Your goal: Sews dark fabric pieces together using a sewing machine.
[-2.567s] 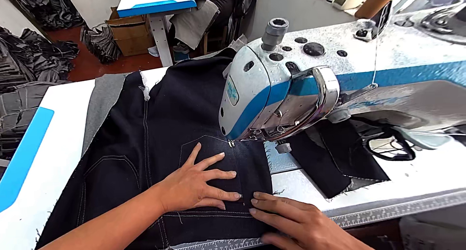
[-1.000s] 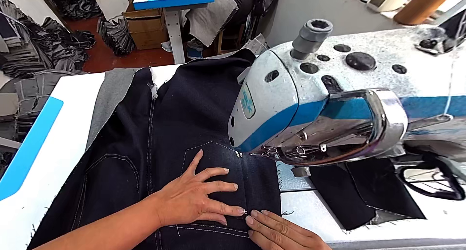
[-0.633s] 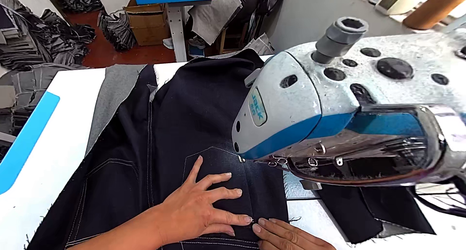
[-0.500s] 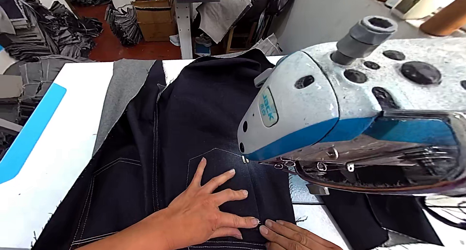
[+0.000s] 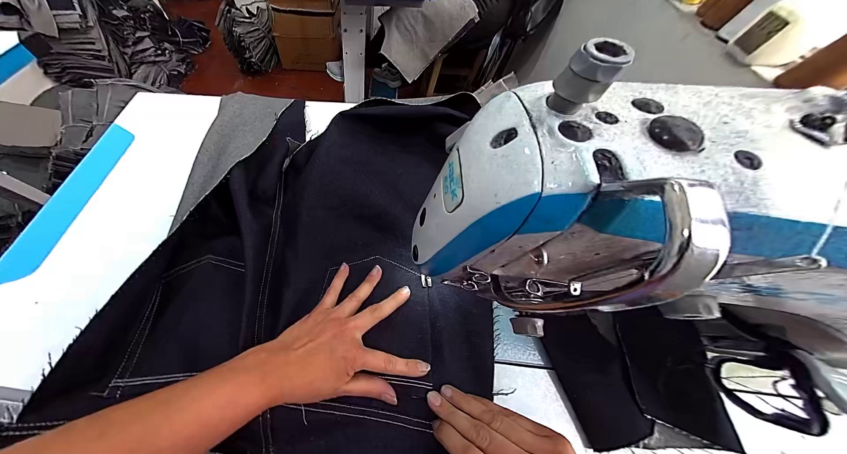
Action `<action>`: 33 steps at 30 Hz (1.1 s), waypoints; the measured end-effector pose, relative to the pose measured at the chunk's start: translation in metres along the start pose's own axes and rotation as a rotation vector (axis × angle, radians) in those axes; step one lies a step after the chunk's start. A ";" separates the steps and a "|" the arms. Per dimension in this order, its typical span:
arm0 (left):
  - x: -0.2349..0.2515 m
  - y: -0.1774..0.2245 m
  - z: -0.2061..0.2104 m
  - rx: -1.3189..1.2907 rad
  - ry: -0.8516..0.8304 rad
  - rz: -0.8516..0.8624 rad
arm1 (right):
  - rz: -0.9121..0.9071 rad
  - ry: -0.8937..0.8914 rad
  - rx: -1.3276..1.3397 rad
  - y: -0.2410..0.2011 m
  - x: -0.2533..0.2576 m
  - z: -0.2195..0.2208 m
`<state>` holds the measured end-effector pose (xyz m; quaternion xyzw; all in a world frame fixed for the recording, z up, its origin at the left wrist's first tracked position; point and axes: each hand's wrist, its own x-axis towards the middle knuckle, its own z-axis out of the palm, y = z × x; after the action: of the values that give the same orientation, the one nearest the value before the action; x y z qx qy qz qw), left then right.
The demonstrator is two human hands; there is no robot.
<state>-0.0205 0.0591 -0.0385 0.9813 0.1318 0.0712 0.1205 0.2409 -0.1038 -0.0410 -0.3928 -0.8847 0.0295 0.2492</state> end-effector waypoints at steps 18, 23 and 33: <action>0.023 -0.033 -0.016 -0.069 -0.029 0.001 | 0.033 0.046 -0.047 0.029 0.022 0.006; 0.041 -0.062 -0.021 -0.110 0.048 -0.007 | 0.045 0.097 -0.079 0.057 0.038 0.009; 0.059 -0.085 -0.030 -0.100 0.026 -0.064 | 0.116 0.163 -0.087 0.080 0.041 0.017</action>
<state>0.0100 0.1616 -0.0247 0.9684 0.1608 0.0866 0.1698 0.2641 -0.0164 -0.0587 -0.4551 -0.8376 -0.0268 0.3010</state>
